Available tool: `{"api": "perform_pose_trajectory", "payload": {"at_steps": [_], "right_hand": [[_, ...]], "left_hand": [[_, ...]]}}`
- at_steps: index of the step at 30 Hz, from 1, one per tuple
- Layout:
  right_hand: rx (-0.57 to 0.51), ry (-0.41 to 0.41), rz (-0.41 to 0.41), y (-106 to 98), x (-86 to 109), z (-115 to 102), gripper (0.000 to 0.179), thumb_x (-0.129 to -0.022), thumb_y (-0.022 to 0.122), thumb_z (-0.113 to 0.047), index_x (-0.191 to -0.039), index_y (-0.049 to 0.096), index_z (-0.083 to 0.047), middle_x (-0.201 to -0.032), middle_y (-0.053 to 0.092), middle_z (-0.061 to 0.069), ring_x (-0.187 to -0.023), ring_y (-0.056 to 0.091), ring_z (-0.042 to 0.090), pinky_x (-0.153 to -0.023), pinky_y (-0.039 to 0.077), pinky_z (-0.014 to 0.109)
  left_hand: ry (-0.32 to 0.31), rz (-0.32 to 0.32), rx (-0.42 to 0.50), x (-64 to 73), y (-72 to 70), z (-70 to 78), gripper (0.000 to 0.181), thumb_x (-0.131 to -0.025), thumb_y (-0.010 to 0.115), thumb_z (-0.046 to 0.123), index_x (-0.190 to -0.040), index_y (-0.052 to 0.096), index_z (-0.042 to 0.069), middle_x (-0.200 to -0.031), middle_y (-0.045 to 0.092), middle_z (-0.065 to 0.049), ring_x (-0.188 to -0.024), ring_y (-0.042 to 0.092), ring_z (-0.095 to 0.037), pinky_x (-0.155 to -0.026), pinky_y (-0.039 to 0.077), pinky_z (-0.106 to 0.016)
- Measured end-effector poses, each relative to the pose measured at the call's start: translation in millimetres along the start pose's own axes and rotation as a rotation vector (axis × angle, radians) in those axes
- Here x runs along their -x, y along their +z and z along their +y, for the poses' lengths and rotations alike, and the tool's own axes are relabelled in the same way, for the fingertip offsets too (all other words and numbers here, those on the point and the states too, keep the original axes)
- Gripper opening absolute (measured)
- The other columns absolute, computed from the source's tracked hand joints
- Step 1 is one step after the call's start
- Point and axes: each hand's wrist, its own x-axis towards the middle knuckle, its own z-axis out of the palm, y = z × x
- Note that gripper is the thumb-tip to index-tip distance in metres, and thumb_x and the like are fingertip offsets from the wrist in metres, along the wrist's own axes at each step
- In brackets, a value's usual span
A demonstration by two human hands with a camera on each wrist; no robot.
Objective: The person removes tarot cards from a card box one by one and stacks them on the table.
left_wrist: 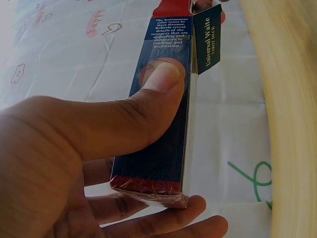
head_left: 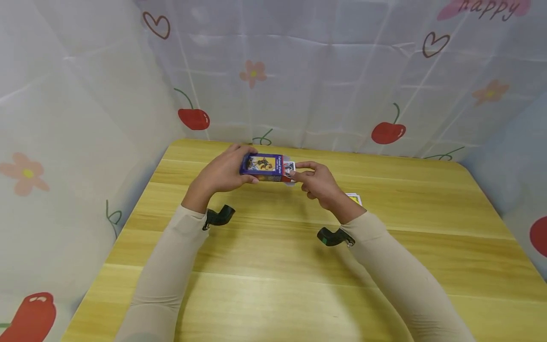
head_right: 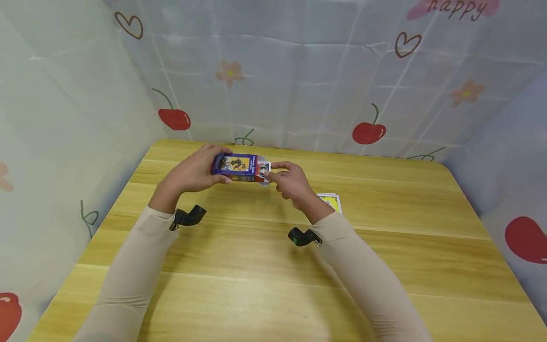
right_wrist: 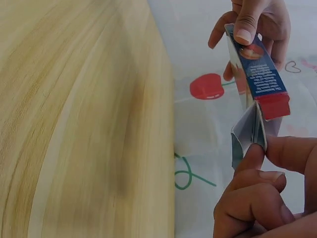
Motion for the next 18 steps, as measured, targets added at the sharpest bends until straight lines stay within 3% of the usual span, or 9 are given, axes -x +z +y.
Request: {"api": "perform_pose_trajectory", "payload": {"at_steps": [6,14,18], "right_hand": [[0.001,-0.037,0.053,-1,5.2,1,0.042,-0.098,0.063,-0.027,-0.135,0.054,-0.011,-0.092,0.065,0.001,-0.051,0.027,0.009,-0.047,0.022,0.024],[0.024,-0.159,0.257,1,8.1,9,0.036,-0.095,0.066,-0.028,-0.127,0.066,-0.012,-0.077,0.062,-0.006,-0.043,0.026,0.006,-0.044,0.025,0.023],[-0.016,-0.164,0.275,2,10.4,11,0.034,-0.097,0.064,-0.027,-0.127,0.066,-0.011,-0.080,0.064,-0.007,-0.043,0.025,0.006,-0.043,0.025,0.023]], "left_hand": [[-0.005,-0.002,0.001,1.2,-0.7,-0.3,0.072,-0.085,0.078,0.029,-0.145,0.043,0.011,-0.142,0.044,-0.015,-0.122,0.046,-0.028,-0.104,0.043,-0.049],[-0.022,0.004,-0.001,0.3,-0.3,-1.6,0.075,-0.086,0.077,0.031,-0.147,0.040,0.010,-0.143,0.042,-0.015,-0.122,0.047,-0.029,-0.105,0.042,-0.049],[-0.027,0.006,-0.005,-0.1,-0.7,-0.8,0.075,-0.086,0.077,0.032,-0.147,0.040,0.010,-0.143,0.042,-0.015,-0.121,0.048,-0.029,-0.105,0.043,-0.049]]}}
